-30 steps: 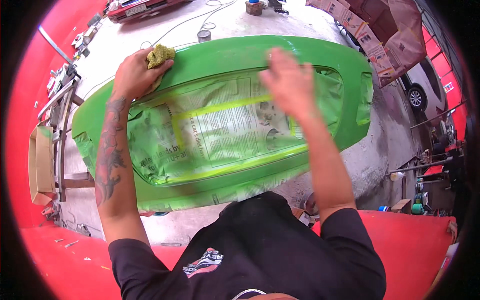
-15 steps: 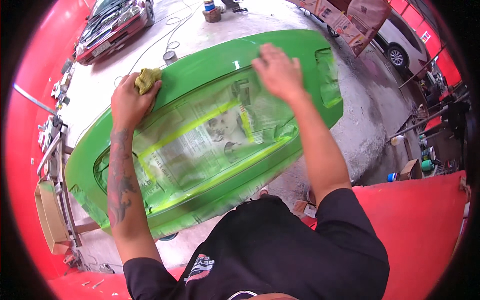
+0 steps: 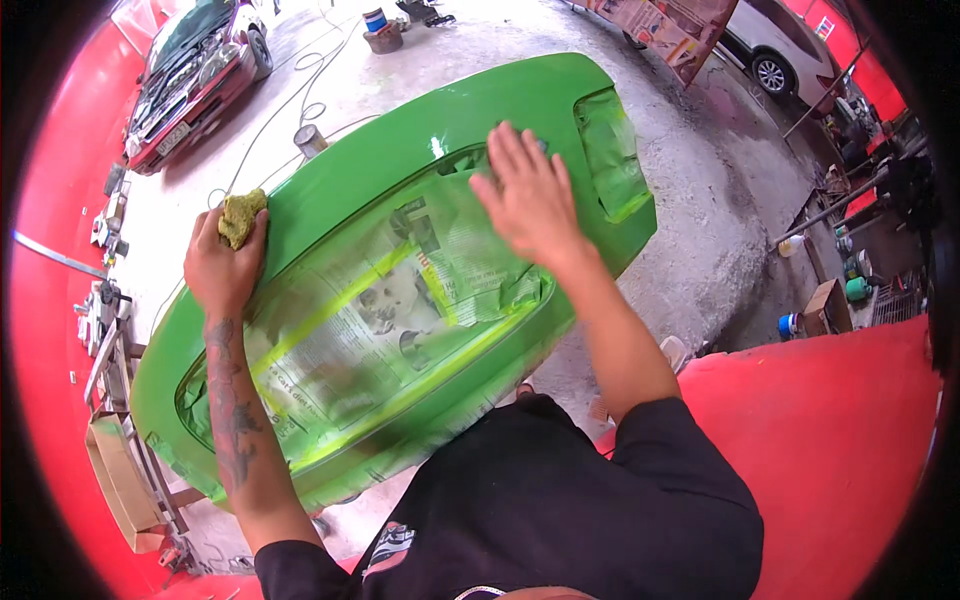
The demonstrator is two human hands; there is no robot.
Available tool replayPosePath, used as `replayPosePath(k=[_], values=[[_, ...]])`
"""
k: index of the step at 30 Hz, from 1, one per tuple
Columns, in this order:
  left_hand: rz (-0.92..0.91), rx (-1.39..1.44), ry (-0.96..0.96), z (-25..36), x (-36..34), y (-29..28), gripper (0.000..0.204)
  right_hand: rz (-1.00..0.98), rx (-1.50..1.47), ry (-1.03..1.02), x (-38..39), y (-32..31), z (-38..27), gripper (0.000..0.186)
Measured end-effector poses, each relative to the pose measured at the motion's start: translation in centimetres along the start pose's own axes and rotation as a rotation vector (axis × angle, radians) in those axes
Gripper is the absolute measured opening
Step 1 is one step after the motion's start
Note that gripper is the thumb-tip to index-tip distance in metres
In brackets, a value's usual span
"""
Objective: The person performs wet sanding on a green car panel using a sanding block while periodically rinsing the surface and a cloth in a bucket of water. They use one hand to rub the block across the panel and the other to hold a damp cloth.
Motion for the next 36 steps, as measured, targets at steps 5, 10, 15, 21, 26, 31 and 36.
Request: replayPosePath(k=[5,10,15,21,26,31,36], values=[[0.011,0.034,0.037,-0.5,-0.1,0.0,0.039,0.049,-0.068,0.076,-1.5,-2.8,2.9,0.069],[0.012,0.061,0.062,-0.5,0.1,0.0,0.034,0.016,0.015,-0.103,0.6,-0.8,1.2,0.068],[-0.001,0.102,0.075,0.3,-0.1,-0.2,0.03,0.092,0.008,-0.019,-4.0,-2.5,4.7,0.07],[-0.007,0.088,0.074,-0.3,0.4,-0.4,0.03,0.016,0.039,-0.159,-3.3,-1.2,3.1,0.068],[0.0,0.102,0.104,0.2,-0.3,0.1,0.029,0.084,0.014,0.292,-13.2,-6.0,12.6,0.07],[0.005,0.125,0.078,-0.3,0.2,-0.3,0.028,0.003,0.058,0.062,-10.3,-1.4,7.5,0.075],[-0.025,0.154,0.084,0.2,0.0,-0.6,0.027,-0.078,0.071,0.128,-14.3,-4.0,10.5,0.076]])
Point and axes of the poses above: each hand's wrist, its own x-axis away from the middle knuckle, its own y-axis out of the palm, z = x × y, the point moved 1 cm from there along -x, towards the middle knuckle, and after that the axes turned 14 degrees about -x, right-handed, at the moved point
